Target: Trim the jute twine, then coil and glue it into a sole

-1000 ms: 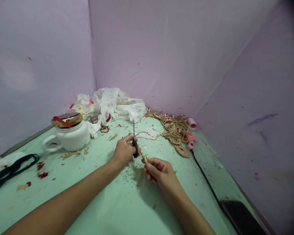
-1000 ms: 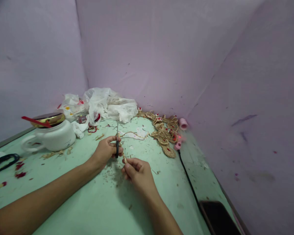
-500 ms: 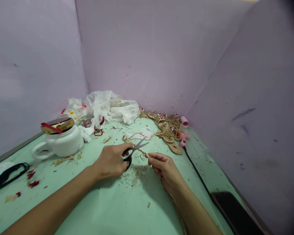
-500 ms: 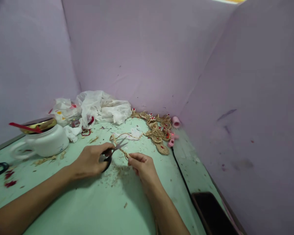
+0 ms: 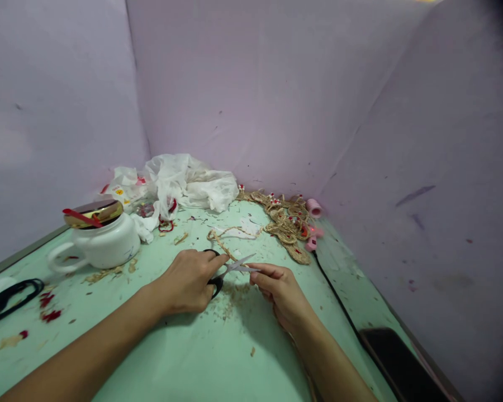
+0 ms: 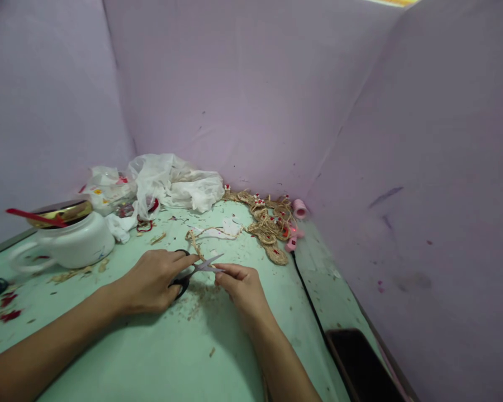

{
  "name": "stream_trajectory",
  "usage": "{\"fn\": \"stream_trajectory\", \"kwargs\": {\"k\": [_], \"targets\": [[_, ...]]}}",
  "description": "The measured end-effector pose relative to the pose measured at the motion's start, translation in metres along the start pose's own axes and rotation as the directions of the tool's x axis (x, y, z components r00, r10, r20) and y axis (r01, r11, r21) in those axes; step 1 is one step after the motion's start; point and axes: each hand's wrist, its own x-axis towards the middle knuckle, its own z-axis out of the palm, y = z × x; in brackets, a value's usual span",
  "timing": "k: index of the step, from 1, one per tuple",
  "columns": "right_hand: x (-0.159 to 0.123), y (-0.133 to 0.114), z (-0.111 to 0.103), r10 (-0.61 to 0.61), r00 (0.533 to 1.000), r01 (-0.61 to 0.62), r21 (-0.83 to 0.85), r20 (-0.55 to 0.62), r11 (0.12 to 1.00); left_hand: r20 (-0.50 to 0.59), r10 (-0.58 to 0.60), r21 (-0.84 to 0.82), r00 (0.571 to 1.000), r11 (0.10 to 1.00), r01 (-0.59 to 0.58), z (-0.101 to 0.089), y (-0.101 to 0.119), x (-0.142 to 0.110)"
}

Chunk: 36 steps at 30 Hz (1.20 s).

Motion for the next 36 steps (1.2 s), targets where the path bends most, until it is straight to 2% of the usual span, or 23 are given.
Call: {"fn": "stream_trajectory", "kwargs": {"k": [8, 12, 17, 19, 22, 24, 27, 29, 34, 36], "targets": [[-0.001, 0.002, 0.001, 0.051, 0.998, -0.053, 0.035, 0.04, 0.998, 0.025, 0.017, 0.03, 1.0, 0.999, -0.017, 0.004, 0.0, -0.001], [-0.003, -0.001, 0.002, 0.065, 0.995, -0.07, 0.077, 0.074, 0.995, 0.018, 0.039, -0.023, 0.999, 0.999, -0.039, 0.006, -0.002, -0.001], [-0.004, -0.003, 0.004, 0.07, 0.995, -0.076, 0.095, 0.065, 0.993, 0.023, 0.005, -0.132, 1.0, 0.991, -0.002, 0.005, -0.004, -0.001], [-0.003, -0.002, 0.005, 0.087, 0.995, -0.091, 0.106, 0.041, 0.99, -0.011, -0.031, -0.215, 0.999, 0.976, 0.028, 0.004, -0.005, 0.0], [-0.001, 0.0, 0.006, 0.11, 0.994, -0.106, 0.163, -0.017, 0.981, -0.085, -0.151, -0.329, 0.985, 0.937, 0.116, 0.004, -0.007, 0.001], [0.0, 0.0, 0.006, 0.119, 0.992, -0.109, 0.208, -0.037, 0.972, -0.119, -0.237, -0.37, 0.964, 0.912, 0.178, 0.005, -0.007, 0.002], [0.0, -0.002, 0.005, 0.113, 0.993, -0.102, 0.246, -0.029, 0.964, -0.145, -0.305, -0.387, 0.941, 0.893, 0.23, 0.006, -0.006, 0.003], [-0.001, -0.002, 0.005, 0.105, 0.993, -0.091, 0.226, -0.05, 0.97, -0.15, -0.313, -0.375, 0.938, 0.896, 0.239, 0.006, -0.005, 0.003], [0.002, 0.004, 0.006, 0.002, 0.98, 0.003, 0.028, -0.197, 1.0, -0.146, -0.307, -0.3, 0.94, 0.92, 0.254, 0.008, -0.005, 0.003], [0.005, 0.007, 0.006, -0.013, 0.975, 0.011, -0.008, -0.221, 1.0, -0.137, -0.292, -0.26, 0.947, 0.933, 0.25, 0.008, -0.005, 0.003]]}}
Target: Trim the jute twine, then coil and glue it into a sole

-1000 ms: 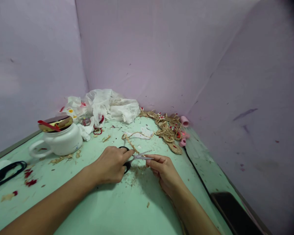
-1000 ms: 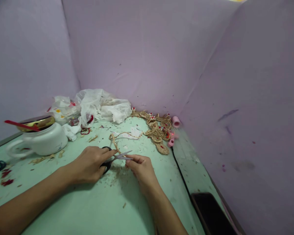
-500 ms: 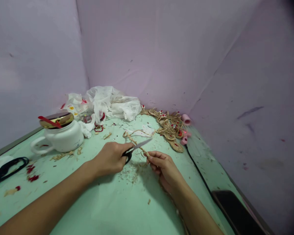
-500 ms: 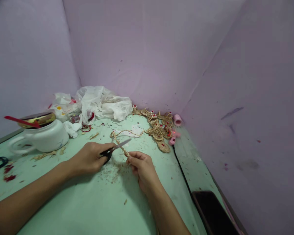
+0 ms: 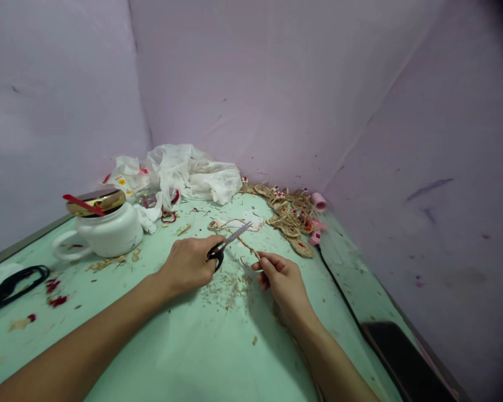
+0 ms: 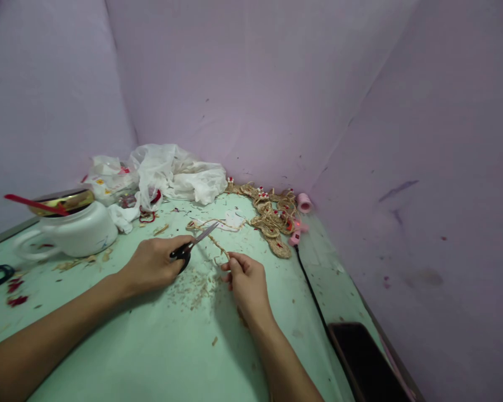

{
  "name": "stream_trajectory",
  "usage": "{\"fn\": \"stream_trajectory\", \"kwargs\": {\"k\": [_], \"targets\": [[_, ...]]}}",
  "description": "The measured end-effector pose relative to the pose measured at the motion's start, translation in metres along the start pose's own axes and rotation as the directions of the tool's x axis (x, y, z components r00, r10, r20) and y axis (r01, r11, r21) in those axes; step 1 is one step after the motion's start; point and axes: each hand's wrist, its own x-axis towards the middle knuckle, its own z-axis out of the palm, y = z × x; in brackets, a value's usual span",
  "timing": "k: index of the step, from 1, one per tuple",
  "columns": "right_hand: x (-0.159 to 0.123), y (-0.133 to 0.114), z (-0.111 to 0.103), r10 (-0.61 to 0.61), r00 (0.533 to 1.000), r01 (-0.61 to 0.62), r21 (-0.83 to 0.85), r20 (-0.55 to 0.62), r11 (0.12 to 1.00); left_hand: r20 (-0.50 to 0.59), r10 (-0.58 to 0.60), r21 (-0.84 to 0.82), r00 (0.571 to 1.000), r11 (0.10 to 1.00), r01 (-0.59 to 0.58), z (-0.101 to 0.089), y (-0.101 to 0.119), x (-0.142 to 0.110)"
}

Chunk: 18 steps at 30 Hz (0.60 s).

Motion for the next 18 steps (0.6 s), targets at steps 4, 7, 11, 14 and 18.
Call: {"fn": "stream_trajectory", "kwargs": {"k": [4, 7, 11, 14, 18], "targets": [[0.0023, 0.0013, -0.0025, 0.069, 0.995, -0.075, 0.082, 0.077, 0.994, 0.038, 0.096, 0.087, 0.995, 0.991, -0.099, 0.0015, 0.0005, -0.0014], [0.0014, -0.0019, -0.0055, 0.12, 0.98, -0.152, 0.209, 0.16, 0.966, 0.087, 0.164, 0.19, 0.983, 0.966, -0.178, 0.0031, 0.0015, -0.0026], [-0.0004, -0.0046, -0.0063, 0.147, 0.955, -0.22, 0.285, 0.257, 0.933, 0.115, 0.176, 0.272, 0.978, 0.941, -0.202, 0.0063, 0.0008, -0.0034], [-0.0011, -0.0051, -0.0058, 0.139, 0.951, -0.223, 0.302, 0.276, 0.927, 0.122, 0.159, 0.295, 0.98, 0.936, -0.189, 0.0076, -0.0011, -0.003], [-0.0016, -0.0054, -0.0062, 0.122, 0.967, -0.183, 0.274, 0.225, 0.944, 0.124, 0.134, 0.297, 0.983, 0.94, -0.166, 0.006, -0.0032, -0.0019]]}}
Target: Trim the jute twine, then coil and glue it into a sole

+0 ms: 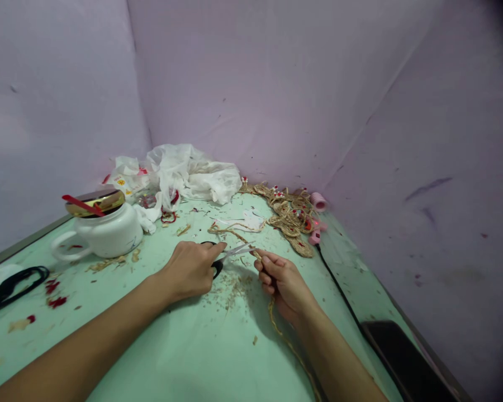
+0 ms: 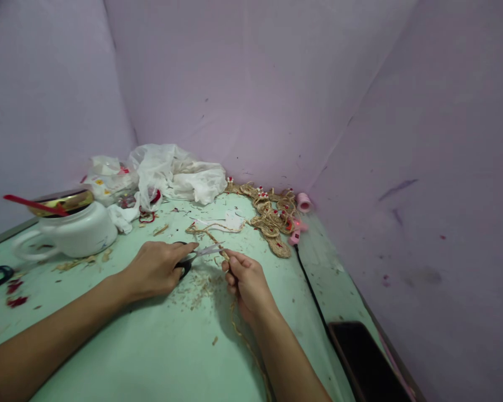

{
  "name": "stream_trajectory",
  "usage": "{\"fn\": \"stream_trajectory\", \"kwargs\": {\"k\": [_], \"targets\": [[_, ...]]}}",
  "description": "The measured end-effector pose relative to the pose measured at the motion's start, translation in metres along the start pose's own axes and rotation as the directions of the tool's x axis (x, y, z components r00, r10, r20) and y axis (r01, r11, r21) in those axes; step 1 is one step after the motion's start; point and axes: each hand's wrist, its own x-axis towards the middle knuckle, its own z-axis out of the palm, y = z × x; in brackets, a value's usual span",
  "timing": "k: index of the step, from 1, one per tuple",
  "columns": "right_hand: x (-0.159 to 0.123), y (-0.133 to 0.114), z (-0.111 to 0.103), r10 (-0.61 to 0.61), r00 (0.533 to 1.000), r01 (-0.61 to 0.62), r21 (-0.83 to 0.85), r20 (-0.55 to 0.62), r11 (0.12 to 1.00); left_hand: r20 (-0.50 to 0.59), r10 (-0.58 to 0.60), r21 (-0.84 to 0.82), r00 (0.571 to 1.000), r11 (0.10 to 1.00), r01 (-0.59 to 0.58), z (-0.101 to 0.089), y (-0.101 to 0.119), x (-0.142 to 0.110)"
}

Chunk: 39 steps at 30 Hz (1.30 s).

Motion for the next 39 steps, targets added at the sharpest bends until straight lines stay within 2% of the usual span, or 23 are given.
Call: {"fn": "stream_trajectory", "kwargs": {"k": [7, 14, 17, 19, 20, 21, 23, 25, 26, 28, 31, 36, 39], "targets": [[0.0, 0.001, 0.0, -0.071, 0.997, 0.068, -0.091, -0.028, 0.994, 0.01, -0.008, 0.012, 1.0, 1.0, 0.008, -0.003, -0.001, 0.001], [0.0, 0.002, 0.0, -0.078, 0.997, 0.077, -0.068, -0.014, 0.995, 0.003, -0.003, -0.007, 1.0, 1.0, 0.003, -0.003, -0.005, 0.0], [0.0, 0.001, 0.0, -0.067, 0.998, 0.067, -0.039, -0.019, 0.997, 0.0, -0.01, -0.089, 1.0, 0.996, 0.01, -0.002, -0.007, 0.002], [0.0, 0.0, 0.0, -0.051, 0.999, 0.051, -0.013, -0.017, 0.999, -0.029, -0.055, -0.257, 0.998, 0.965, 0.046, -0.002, -0.007, 0.004], [0.0, 0.0, 0.0, -0.04, 0.999, 0.04, 0.003, -0.009, 0.999, -0.046, -0.107, -0.392, 0.993, 0.917, 0.081, -0.002, -0.006, 0.005], [0.0, 0.0, 0.0, -0.024, 1.0, 0.024, 0.018, 0.005, 1.0, -0.042, -0.183, -0.548, 0.982, 0.826, 0.131, -0.002, -0.004, 0.007], [-0.001, 0.001, 0.001, 0.009, 0.999, -0.011, 0.04, 0.05, 0.999, 0.05, -0.35, -0.819, 0.935, 0.522, 0.239, -0.003, 0.0, 0.01], [-0.003, 0.002, 0.003, 0.04, 0.994, -0.044, 0.037, 0.106, 0.998, 0.191, -0.448, -0.932, 0.873, 0.195, 0.304, -0.004, 0.005, 0.012], [-0.004, 0.003, 0.004, 0.053, 0.989, -0.057, 0.024, 0.138, 0.998, 0.248, -0.468, -0.947, 0.848, 0.067, 0.314, -0.005, 0.007, 0.013], [-0.008, 0.004, 0.006, 0.086, 0.974, -0.084, -0.018, 0.209, 0.996, 0.318, -0.474, -0.946, 0.821, -0.108, 0.305, -0.005, 0.009, 0.014], [-0.014, 0.005, 0.008, 0.173, 0.934, -0.147, -0.104, 0.312, 0.984, 0.368, -0.464, -0.928, 0.806, -0.238, 0.287, -0.003, 0.009, 0.016], [-0.02, 0.009, 0.011, 0.309, 0.867, -0.248, -0.2, 0.392, 0.948, 0.358, -0.5, -0.927, 0.788, -0.291, 0.236, 0.001, 0.003, 0.021], [-0.02, 0.012, 0.013, 0.34, 0.851, -0.269, -0.225, 0.399, 0.937, 0.341, -0.499, -0.932, 0.797, -0.293, 0.215, -0.001, 0.002, 0.022]]}}
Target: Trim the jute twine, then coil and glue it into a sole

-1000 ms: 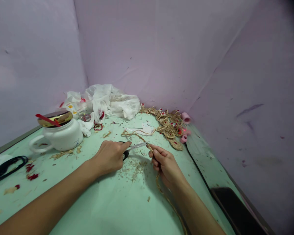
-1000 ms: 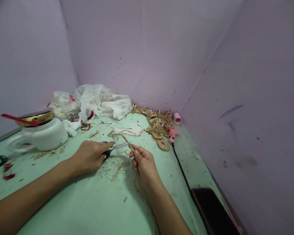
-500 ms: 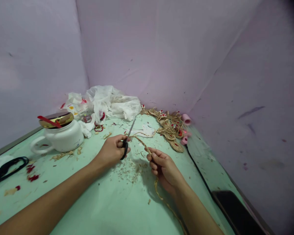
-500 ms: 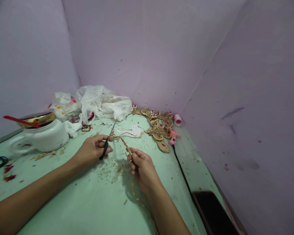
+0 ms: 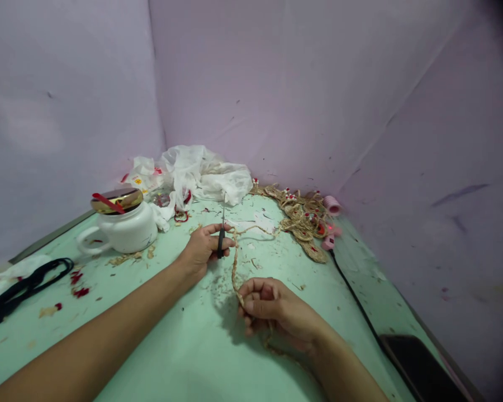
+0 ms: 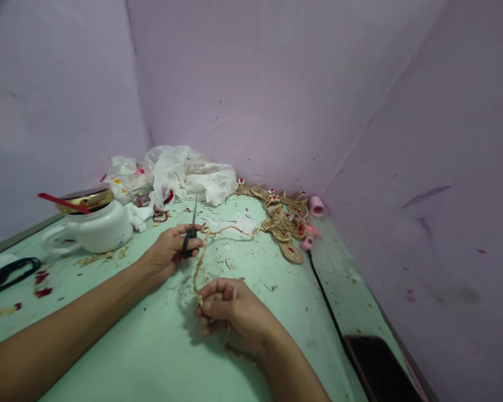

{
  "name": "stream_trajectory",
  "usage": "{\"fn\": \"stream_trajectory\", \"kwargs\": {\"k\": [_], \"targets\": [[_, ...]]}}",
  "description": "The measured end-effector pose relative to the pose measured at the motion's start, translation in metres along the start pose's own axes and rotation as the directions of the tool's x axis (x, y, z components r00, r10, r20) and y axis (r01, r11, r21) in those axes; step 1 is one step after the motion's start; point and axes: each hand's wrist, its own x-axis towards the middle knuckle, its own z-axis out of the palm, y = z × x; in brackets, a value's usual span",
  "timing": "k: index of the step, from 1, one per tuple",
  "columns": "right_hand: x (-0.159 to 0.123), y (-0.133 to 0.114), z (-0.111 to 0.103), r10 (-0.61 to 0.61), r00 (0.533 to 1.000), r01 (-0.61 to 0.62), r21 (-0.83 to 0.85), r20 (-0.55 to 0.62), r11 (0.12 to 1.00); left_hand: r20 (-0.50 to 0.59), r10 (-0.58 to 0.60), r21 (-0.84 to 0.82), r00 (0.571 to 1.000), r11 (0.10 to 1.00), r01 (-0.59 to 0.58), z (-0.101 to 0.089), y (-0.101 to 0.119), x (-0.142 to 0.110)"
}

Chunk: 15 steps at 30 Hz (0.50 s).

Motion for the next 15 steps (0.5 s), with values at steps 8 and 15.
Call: {"fn": "stream_trajectory", "kwargs": {"k": [8, 15], "targets": [[0.003, 0.0, 0.003, -0.05, 0.993, 0.048, -0.015, -0.103, 0.999, 0.05, -0.068, 0.06, 0.996, 0.996, 0.065, 0.006, -0.004, 0.0], [0.004, 0.003, 0.006, -0.049, 0.99, 0.042, -0.06, -0.131, 0.997, 0.085, -0.009, -0.072, 0.996, 0.997, 0.016, 0.01, -0.006, 0.008]]}}
